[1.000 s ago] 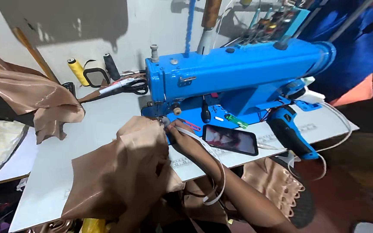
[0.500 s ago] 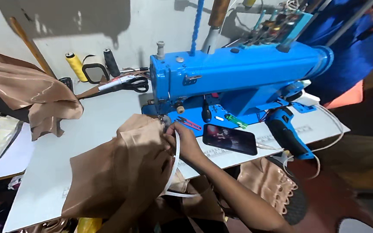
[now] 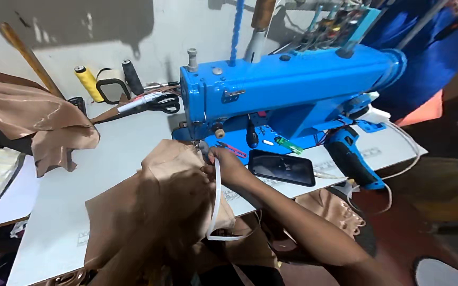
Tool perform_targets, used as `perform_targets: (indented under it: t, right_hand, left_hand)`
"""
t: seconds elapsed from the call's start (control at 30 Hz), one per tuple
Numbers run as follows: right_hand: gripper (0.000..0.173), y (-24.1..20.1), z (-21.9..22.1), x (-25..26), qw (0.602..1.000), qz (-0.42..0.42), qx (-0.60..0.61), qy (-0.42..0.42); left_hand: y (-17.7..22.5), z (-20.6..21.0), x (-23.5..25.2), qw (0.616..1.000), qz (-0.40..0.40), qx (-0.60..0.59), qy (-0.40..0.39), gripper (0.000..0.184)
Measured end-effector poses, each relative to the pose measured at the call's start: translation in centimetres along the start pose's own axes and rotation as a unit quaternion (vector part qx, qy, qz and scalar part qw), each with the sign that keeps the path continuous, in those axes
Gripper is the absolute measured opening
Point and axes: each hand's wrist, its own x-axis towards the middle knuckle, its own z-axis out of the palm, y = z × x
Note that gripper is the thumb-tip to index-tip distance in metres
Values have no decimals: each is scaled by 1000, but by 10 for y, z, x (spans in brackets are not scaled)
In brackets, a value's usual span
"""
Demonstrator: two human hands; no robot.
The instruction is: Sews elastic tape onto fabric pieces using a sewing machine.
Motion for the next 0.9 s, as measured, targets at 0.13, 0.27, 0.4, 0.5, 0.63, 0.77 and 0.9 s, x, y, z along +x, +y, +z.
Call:
perform_targets:
  t: [0.13,0.27,0.4,0.5,0.63,0.77,0.9]
  right_hand:
    - [24,3,5,4,985,51,163,-23]
    - [26,-2,12,4,971,56,230,-25]
    - [23,8,16,2,996,-5,85,-14]
    - [21,11,16,-5,998,-56,-19,-5]
    - [30,22,16,-23,980,-151,-122,40]
    - [53,31,5,-37,952,-233,-134,148]
    - [47,41,-2,-31,941,-228,-62,242]
  left_hand:
    - [-33,-15,13,1000,1,12,-29,35]
    - [-63,-3,23,994,94,34,-45,42]
    - [-70,4,27,989,122,39,-75,45]
    - [-66,7,25,988,126,49,-76,43]
    - [-52,6,19,984,88,101,-121,41]
    - [-17,1,23,958,-12,173,-228,47]
    - [-7,3,30,966,-81,118,-217,44]
